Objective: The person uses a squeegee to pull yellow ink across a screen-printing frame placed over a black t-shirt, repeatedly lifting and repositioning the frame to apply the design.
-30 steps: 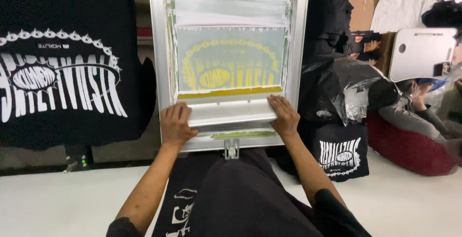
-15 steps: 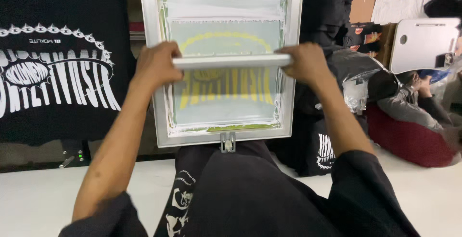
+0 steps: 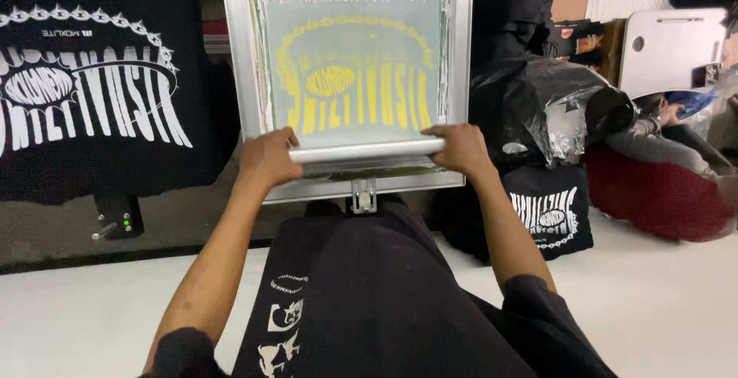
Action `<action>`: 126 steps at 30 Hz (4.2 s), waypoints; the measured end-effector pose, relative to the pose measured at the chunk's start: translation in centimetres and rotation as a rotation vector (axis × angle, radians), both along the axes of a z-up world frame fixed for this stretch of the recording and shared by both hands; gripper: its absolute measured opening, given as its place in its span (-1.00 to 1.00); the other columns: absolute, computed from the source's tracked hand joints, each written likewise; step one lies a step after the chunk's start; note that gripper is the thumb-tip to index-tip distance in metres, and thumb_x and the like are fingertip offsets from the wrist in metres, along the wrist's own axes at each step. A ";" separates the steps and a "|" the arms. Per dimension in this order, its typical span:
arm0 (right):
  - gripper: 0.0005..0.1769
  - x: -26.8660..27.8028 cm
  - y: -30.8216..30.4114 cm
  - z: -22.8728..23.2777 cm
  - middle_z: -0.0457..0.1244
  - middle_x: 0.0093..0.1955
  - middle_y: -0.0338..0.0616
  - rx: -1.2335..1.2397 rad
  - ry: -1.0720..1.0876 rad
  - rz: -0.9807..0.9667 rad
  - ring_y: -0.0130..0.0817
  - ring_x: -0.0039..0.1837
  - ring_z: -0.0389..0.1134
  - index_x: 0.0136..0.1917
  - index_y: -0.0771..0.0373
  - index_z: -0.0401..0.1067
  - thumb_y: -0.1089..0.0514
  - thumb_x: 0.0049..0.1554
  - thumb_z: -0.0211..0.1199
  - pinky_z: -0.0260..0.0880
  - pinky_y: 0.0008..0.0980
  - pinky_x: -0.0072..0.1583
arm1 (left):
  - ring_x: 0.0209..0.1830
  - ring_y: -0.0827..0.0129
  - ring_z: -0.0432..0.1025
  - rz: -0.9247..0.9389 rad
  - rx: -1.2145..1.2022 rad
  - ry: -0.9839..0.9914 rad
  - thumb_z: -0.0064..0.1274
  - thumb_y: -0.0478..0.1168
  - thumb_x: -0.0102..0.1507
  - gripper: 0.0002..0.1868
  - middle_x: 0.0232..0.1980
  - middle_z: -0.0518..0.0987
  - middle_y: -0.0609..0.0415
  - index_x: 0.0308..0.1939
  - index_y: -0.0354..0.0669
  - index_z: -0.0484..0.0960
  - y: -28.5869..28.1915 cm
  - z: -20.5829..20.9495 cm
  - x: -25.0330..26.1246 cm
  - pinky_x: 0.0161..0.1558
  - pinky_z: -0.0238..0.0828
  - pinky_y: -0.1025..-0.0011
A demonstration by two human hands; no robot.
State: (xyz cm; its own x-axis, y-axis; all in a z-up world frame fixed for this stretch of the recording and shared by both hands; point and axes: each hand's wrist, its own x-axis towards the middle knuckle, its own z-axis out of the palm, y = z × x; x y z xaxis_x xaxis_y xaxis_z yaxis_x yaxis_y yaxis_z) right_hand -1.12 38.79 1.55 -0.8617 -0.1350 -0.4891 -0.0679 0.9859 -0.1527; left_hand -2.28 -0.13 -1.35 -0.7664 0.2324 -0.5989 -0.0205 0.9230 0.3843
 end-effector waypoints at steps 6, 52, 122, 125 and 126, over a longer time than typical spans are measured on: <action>-0.25 8.6 -2.3 1.0 0.31 0.16 -0.51 -0.156 0.273 0.016 -0.35 0.24 0.32 0.16 -0.19 0.39 0.34 -0.31 0.23 0.33 -0.40 0.20 | -0.15 0.24 0.45 -0.097 -0.028 0.462 0.27 0.08 -0.34 -0.38 -0.23 0.48 0.18 -0.23 0.11 0.47 0.1 1.4 8.1 -0.03 0.21 0.26; -0.58 5.6 0.2 2.2 0.15 0.38 -0.32 -0.109 0.581 -0.076 -0.18 0.43 0.11 -0.21 -0.21 0.51 -0.05 -0.39 0.56 -0.24 0.14 0.42 | 0.48 -0.10 -0.04 0.020 0.153 0.104 0.24 0.24 -0.18 -0.10 0.38 0.22 -0.12 0.20 0.08 0.37 -1.4 7.8 2.6 0.32 -0.26 -0.30; -0.55 5.1 -49.4 2.1 -0.17 0.50 0.01 -1.049 0.478 -0.604 0.15 0.35 0.13 -0.13 0.14 0.52 0.14 -0.31 0.60 0.12 0.05 0.36 | -0.33 0.27 0.42 1.236 0.436 0.493 0.21 0.09 0.20 -0.60 -0.30 0.57 -0.03 -0.12 -0.16 0.67 -52.7 -3.3 3.4 -0.27 0.30 0.41; -0.52 4.5 -49.0 0.9 -0.18 0.51 0.01 -1.074 0.483 -0.590 0.14 0.36 0.13 -0.12 0.17 0.52 0.15 -0.34 0.60 0.12 0.01 0.36 | -0.32 0.26 0.44 1.237 0.437 0.505 0.23 0.06 0.17 -0.61 -0.29 0.57 -0.02 -0.11 -0.13 0.67 -52.9 -4.8 2.8 -0.27 0.31 0.42; -0.51 5.0 -48.9 0.5 -0.18 0.51 0.02 -1.084 0.478 -0.607 0.15 0.35 0.13 -0.13 0.20 0.51 0.17 -0.35 0.61 0.12 0.01 0.36 | -0.31 0.25 0.45 1.237 0.444 0.495 0.24 0.04 0.16 -0.62 -0.28 0.57 -0.03 -0.10 -0.14 0.67 -52.8 -4.8 3.2 -0.25 0.33 0.41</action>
